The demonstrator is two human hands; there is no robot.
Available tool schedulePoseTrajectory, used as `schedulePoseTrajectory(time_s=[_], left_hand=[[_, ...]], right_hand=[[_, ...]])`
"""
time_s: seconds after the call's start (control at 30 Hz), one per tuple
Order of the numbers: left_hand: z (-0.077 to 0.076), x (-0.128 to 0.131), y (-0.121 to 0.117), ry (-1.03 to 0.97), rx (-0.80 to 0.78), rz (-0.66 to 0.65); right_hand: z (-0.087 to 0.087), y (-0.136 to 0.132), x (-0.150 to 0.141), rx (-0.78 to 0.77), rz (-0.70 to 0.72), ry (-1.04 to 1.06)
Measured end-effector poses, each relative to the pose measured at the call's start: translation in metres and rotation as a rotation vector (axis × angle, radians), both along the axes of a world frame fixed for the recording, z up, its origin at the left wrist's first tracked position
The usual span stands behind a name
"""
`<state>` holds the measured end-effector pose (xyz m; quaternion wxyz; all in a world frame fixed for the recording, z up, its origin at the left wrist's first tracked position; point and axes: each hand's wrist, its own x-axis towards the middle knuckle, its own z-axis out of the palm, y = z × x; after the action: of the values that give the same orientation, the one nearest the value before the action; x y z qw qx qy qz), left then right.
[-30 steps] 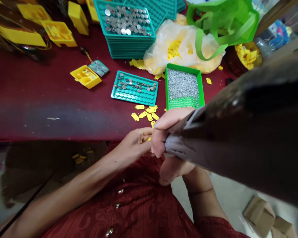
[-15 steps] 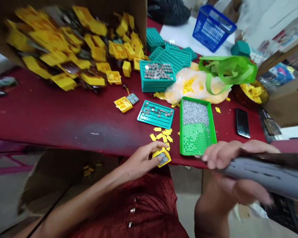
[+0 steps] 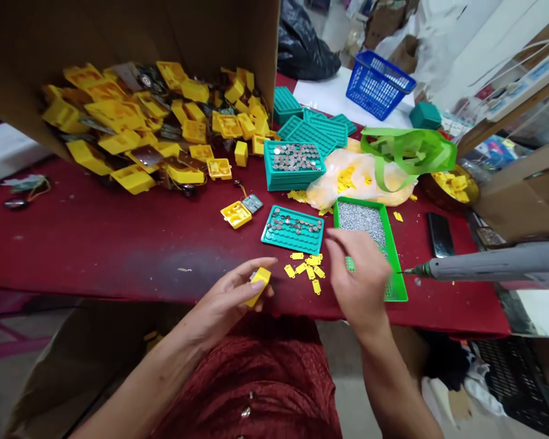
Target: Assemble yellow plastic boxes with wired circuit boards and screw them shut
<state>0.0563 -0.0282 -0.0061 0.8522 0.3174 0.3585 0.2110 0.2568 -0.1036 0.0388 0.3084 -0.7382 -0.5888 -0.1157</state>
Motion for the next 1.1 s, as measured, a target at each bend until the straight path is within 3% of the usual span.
schedulePoseTrajectory(time_s=[0.07, 0.17, 0.23, 0.5, 0.77, 0.9, 1.1], left_hand=[[0.001, -0.002, 0.002, 0.000, 0.007, 0.054], [-0.002, -0.006, 0.007, -0.009, 0.023, 0.146], [-0.005, -0.007, 0.009, -0.020, 0.025, 0.194], [-0.008, -0.007, 0.014, -0.075, -0.101, 0.258], [-0.009, -0.007, 0.014, -0.080, -0.165, 0.235], [-0.010, -0.004, 0.014, -0.064, -0.113, 0.206], [-0.018, -0.001, 0.013, -0.012, -0.040, 0.229]], right_hand=[[-0.017, 0.041, 0.001, -0.370, 0.022, -0.101], [-0.041, 0.085, -0.006, -0.505, -0.018, -0.167], [-0.053, 0.096, -0.015, -0.542, -0.051, -0.196], [-0.065, 0.088, -0.023, -0.604, -0.014, -0.244], [-0.057, 0.085, -0.021, -0.447, 0.062, -0.134], [-0.055, 0.084, -0.022, -0.350, 0.106, 0.147], [-0.051, 0.071, -0.028, -0.312, 0.135, 1.203]])
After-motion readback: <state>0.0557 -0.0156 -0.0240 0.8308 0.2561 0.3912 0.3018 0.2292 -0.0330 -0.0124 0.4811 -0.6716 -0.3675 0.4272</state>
